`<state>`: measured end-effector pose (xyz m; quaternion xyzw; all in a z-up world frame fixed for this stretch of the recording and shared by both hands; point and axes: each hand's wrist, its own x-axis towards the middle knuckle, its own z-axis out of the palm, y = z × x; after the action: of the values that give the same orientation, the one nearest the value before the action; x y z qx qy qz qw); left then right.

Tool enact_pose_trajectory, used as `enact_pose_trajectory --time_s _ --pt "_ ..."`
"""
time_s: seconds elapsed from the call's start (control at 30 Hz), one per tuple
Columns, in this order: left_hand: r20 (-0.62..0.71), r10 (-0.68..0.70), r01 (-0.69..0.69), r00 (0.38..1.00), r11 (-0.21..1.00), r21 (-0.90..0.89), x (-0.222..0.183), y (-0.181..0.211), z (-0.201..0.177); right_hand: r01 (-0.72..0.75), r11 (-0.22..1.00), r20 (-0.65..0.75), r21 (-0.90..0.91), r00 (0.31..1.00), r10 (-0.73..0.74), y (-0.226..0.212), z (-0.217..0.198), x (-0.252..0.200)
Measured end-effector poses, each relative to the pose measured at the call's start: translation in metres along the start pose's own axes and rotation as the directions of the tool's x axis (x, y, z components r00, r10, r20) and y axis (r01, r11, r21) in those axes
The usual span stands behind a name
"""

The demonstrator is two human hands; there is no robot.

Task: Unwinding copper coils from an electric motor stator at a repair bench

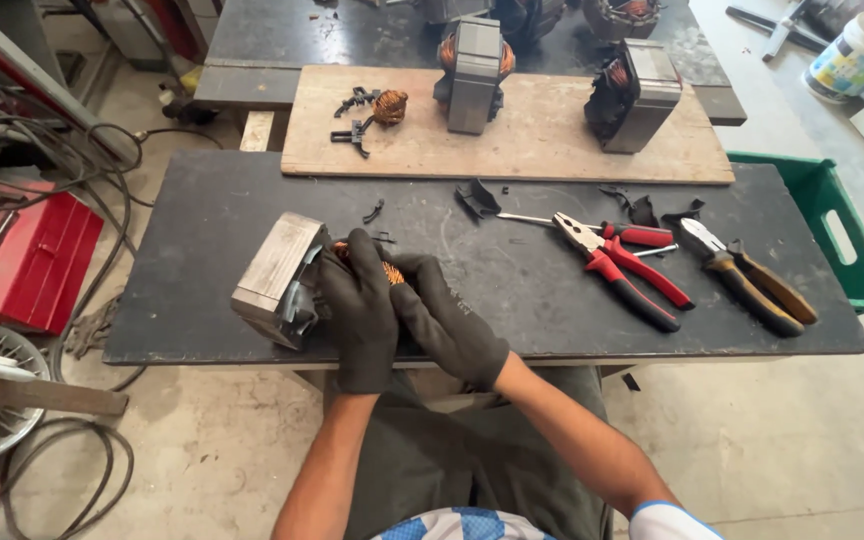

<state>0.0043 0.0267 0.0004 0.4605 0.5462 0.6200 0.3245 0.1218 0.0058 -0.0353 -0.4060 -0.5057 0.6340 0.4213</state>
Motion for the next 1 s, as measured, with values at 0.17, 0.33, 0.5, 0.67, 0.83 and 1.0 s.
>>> enact_pose_trajectory --time_s 0.17,0.33,0.5,0.67,0.83,1.0 --pt "-0.032 0.038 -0.040 0.999 0.999 -0.035 -0.006 -0.004 0.007 0.375 0.868 0.141 -0.325 0.927 -0.348 0.014 -0.016 0.016" --pt "-0.095 0.064 -0.070 0.993 0.996 -0.061 -0.009 -0.020 0.008 0.376 0.898 0.231 -0.227 0.917 -0.325 0.011 -0.023 0.012" --pt "-0.199 0.063 -0.052 0.978 0.997 0.060 -0.006 -0.047 0.015 0.332 0.871 0.240 -0.362 0.936 -0.257 0.003 -0.020 0.011" --pt "-0.051 -0.015 0.017 0.999 0.999 0.041 -0.011 -0.012 -0.002 0.090 0.906 -0.340 -0.414 0.908 -0.245 -0.041 0.006 -0.012" --pt "-0.042 -0.115 0.111 0.992 0.990 -0.086 0.000 -0.029 0.005 0.179 0.984 -0.544 0.017 0.827 -0.141 -0.055 0.028 0.005" --pt "-0.085 -0.185 0.168 0.979 0.971 -0.172 0.017 -0.047 0.006 0.119 0.980 -0.380 0.158 0.923 -0.051 -0.069 0.079 0.004"
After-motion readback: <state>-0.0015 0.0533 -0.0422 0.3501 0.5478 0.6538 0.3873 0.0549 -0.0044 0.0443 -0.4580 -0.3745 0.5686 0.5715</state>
